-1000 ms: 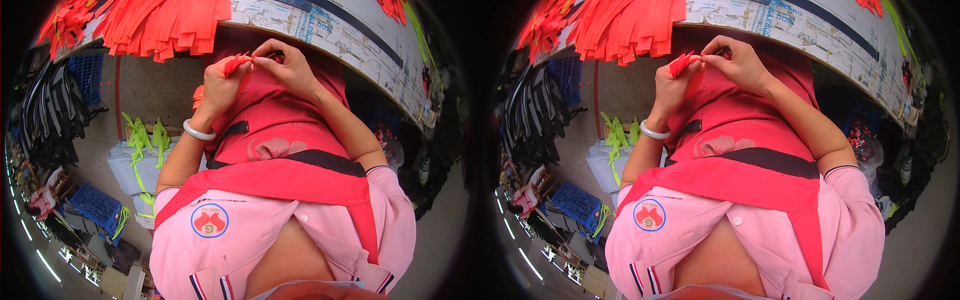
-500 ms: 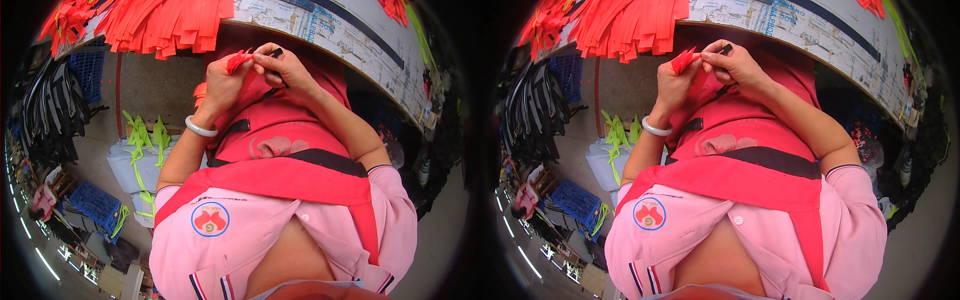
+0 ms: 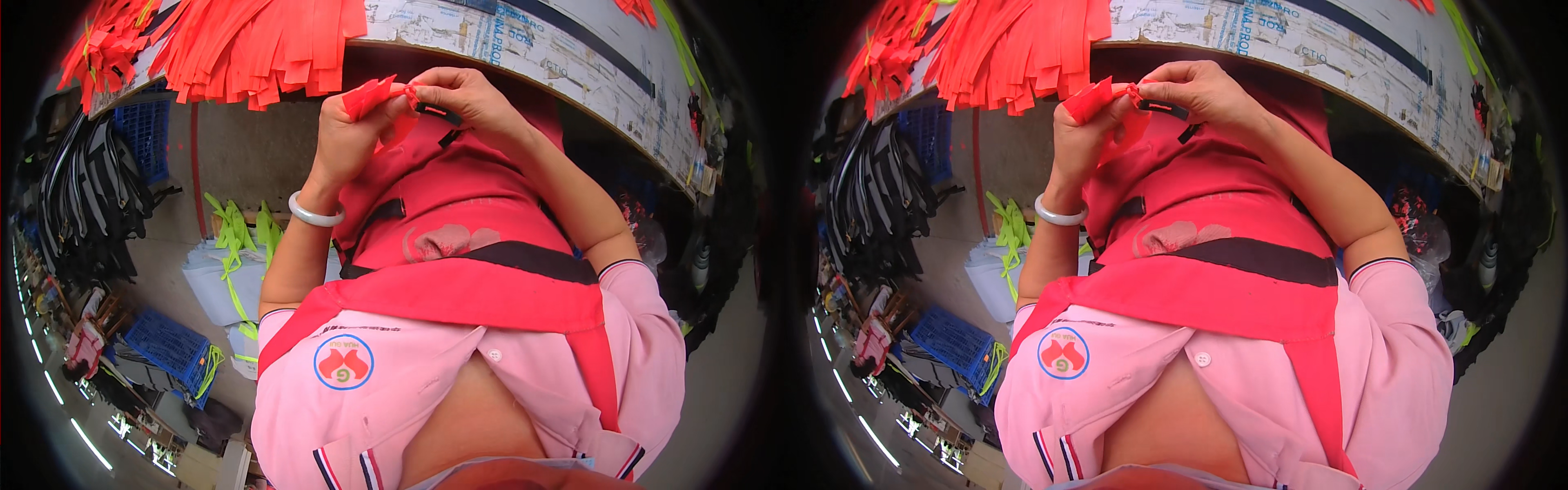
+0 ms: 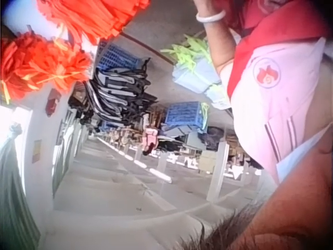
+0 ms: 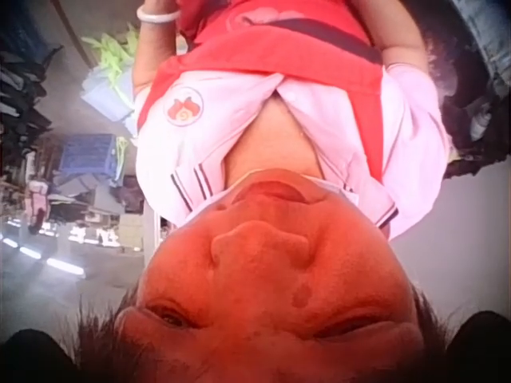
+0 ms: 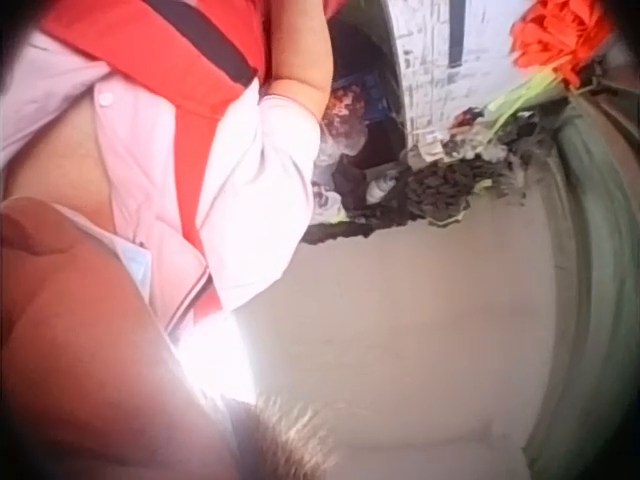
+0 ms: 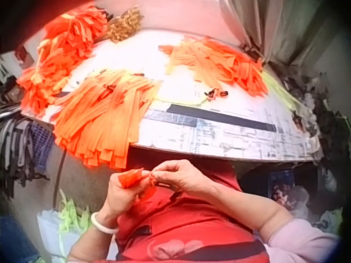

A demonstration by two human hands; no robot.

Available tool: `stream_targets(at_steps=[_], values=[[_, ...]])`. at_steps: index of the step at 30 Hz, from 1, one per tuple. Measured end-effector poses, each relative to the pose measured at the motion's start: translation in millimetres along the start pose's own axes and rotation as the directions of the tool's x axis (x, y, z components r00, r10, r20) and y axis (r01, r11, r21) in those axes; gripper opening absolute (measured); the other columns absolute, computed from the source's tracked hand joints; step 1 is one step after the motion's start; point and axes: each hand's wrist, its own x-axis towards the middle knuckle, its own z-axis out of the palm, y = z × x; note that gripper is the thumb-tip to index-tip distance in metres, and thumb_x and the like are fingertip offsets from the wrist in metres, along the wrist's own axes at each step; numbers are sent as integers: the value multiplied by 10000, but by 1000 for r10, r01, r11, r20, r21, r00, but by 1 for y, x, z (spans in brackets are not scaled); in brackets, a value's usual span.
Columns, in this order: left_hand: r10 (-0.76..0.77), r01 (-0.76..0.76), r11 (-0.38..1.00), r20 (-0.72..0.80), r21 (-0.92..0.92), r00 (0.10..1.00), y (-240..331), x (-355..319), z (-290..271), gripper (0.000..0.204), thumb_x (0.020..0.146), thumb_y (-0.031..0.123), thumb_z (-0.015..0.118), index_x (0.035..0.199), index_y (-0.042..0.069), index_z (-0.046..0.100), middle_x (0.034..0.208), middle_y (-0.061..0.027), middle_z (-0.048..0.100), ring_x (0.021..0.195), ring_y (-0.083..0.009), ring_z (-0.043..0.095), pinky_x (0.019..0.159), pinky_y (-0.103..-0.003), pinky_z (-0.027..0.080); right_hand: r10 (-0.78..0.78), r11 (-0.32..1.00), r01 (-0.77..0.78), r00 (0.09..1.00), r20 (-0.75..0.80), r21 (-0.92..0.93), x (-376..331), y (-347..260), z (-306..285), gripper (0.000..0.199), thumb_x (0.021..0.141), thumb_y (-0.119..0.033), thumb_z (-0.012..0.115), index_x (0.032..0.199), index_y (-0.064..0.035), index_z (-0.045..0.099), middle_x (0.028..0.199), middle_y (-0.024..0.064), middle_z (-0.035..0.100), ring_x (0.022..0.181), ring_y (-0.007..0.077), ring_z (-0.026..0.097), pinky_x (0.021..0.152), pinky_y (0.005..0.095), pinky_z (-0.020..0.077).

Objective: The recorder is attaching black plastic clips to red fabric straps at a manufacturing workstation.

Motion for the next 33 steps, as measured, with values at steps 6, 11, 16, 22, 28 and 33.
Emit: stream_targets(at_steps=[6,11,16,22,28,33], values=[[-71,75,985,32,-154,997,14,5,-7,165,899,73,641,1030,-22,671,718,-24,623,548,-62,513,478,-194,363,-104,959,123,991,-87,257,-12,-30,0,173,917,-206,650,955,-37,658,802,-10,634,561,12,438,483,179,336],[-176,193,957,97,-215,980,9,3,-9,176,916,105,608,1020,-25,663,689,-38,612,537,-80,524,459,-202,351,-143,977,138,990,-18,-159,-25,-40,15,179,899,-191,676,925,-15,662,751,-36,589,692,6,487,587,173,389],[-197,218,950,110,-224,974,7,3,-11,175,908,104,614,1018,-23,664,698,-36,614,543,-85,530,461,-202,352,-98,969,91,995,-18,-229,-26,-39,14,185,897,-202,676,909,-18,661,741,-39,589,669,8,478,572,177,385],[-192,215,960,137,-182,972,6,4,-16,177,894,105,632,1016,-19,663,709,-36,620,551,-89,535,471,-204,363,-69,967,58,997,-32,-249,-27,-45,17,205,883,-224,688,876,-21,658,729,-35,589,662,11,482,555,183,381],[-205,229,961,155,-154,966,8,4,-15,171,886,105,644,1011,-10,665,695,-26,615,540,-83,525,473,-205,364,147,988,-145,989,35,-46,-28,-43,13,213,882,-231,692,905,-23,650,719,-34,589,604,10,481,489,165,356],[-126,137,976,74,-168,989,-1,2,-6,150,897,101,646,1011,6,669,677,-2,595,541,-66,510,474,-202,359,-277,958,257,942,-191,-124,-19,-14,24,170,895,-188,679,944,-27,649,708,-49,589,591,0,490,472,159,373]])
